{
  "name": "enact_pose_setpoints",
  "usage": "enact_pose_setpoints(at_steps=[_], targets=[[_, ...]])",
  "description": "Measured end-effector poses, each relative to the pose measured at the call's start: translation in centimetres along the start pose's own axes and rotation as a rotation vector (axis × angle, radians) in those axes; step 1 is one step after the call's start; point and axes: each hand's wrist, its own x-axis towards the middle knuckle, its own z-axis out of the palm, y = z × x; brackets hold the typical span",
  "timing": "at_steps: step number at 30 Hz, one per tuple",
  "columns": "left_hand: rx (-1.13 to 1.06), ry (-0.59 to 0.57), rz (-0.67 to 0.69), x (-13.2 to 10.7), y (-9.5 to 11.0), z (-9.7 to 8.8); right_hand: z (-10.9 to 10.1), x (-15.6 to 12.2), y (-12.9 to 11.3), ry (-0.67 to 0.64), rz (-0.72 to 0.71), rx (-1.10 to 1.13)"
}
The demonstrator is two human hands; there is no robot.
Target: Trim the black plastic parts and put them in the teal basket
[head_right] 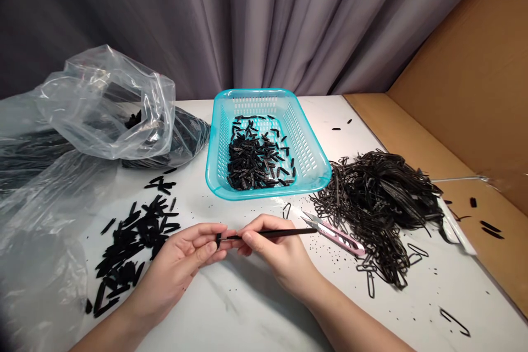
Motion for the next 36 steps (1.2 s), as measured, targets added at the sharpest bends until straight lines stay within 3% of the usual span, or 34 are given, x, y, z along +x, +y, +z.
enact_pose_setpoints(at_steps=[7, 12, 15, 20, 23, 28, 30, 32, 36], targets=[[-0.034, -0.012, -0.007, 0.1, -0.1, 0.0, 0.7, 0.0, 0.7, -0.097, 0.139, 0.364], [-0.002, 0.018, -0.014, 0.1, -0.1, 0.0, 0.2, 0.0, 0.2, -0.001, 0.135, 0.459], [0.01, 0.035, -0.013, 0.1, -0.1, 0.0, 0.0, 0.1, -0.1, 0.069, 0.054, 0.347], [-0.013, 0.043, -0.012, -0.1, 0.2, 0.2, 0.2, 0.4, -0.2, 0.071, -0.031, 0.026], [-0.009, 0.055, -0.028, -0.2, 0.4, 0.3, 0.0, 0.4, -0.1, 0.159, -0.072, 0.037], [0.049, 0.076, 0.001, -0.1, 0.2, 0.4, 0.0, 0.1, 0.0, 0.131, -0.061, 0.056], [0.189, 0.1, 0.056, -0.2, 0.1, 0.2, 0.1, 0.1, -0.1, 0.155, -0.037, 0.039], [0.468, 0.134, 0.151, -0.7, 0.1, 0.0, 0.1, 0.2, -0.2, 0.189, -0.021, 0.037], [1.059, 0.085, 0.496, -1.8, 1.5, 0.4, 0.1, 0.6, -0.5, 0.237, -0.035, 0.053]])
